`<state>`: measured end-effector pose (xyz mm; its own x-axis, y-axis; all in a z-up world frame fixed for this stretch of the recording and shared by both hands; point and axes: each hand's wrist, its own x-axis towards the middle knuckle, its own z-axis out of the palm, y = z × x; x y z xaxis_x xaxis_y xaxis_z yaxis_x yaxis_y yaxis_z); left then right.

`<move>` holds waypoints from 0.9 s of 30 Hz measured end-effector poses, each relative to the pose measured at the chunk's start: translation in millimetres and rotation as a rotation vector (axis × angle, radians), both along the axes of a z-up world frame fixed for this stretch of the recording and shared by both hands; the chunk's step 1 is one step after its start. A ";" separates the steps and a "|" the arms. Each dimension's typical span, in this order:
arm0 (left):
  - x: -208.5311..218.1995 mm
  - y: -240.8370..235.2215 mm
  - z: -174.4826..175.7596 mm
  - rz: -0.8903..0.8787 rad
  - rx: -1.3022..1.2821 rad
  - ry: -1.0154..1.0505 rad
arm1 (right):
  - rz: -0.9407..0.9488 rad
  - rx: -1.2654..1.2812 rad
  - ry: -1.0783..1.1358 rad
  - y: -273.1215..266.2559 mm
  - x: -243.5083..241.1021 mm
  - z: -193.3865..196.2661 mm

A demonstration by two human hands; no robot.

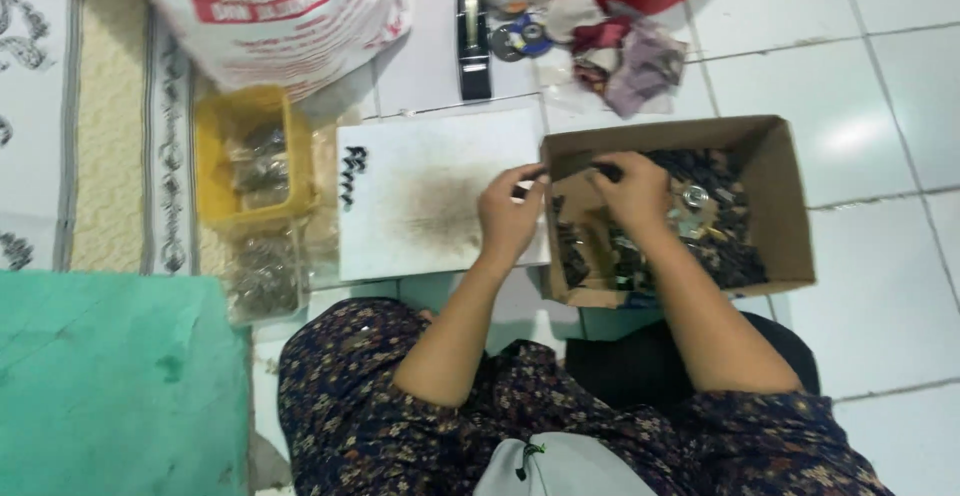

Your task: Assembling small black components onto circular metal bases by hand while sitting on the floor.

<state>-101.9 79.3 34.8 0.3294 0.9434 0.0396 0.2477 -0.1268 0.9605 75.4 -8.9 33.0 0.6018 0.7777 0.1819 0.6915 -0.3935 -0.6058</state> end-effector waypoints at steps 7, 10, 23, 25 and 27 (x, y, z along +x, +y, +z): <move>90.8 -68.3 -40.9 -0.352 -0.120 0.182 | -0.364 -0.239 0.237 -126.3 87.8 -11.1; 114.5 -86.9 -67.4 -0.463 -0.130 0.248 | -0.452 -0.326 0.203 -150.2 102.4 -37.6; 139.2 -115.3 -73.7 -0.657 -0.211 0.428 | -0.313 -0.676 0.222 -120.4 100.3 -57.8; 136.9 -111.9 -78.0 -0.637 -0.241 0.444 | -0.283 -0.703 0.258 -116.4 93.1 -39.5; 135.8 -107.9 -87.5 -0.555 -0.241 0.315 | -0.265 -0.588 0.372 -113.7 85.2 -14.6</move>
<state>33.9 -28.6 -52.7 0.7284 0.6018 -0.3275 0.4801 -0.1072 0.8707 160.6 -122.6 18.4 0.7235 0.5040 -0.4718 0.3184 -0.8500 -0.4197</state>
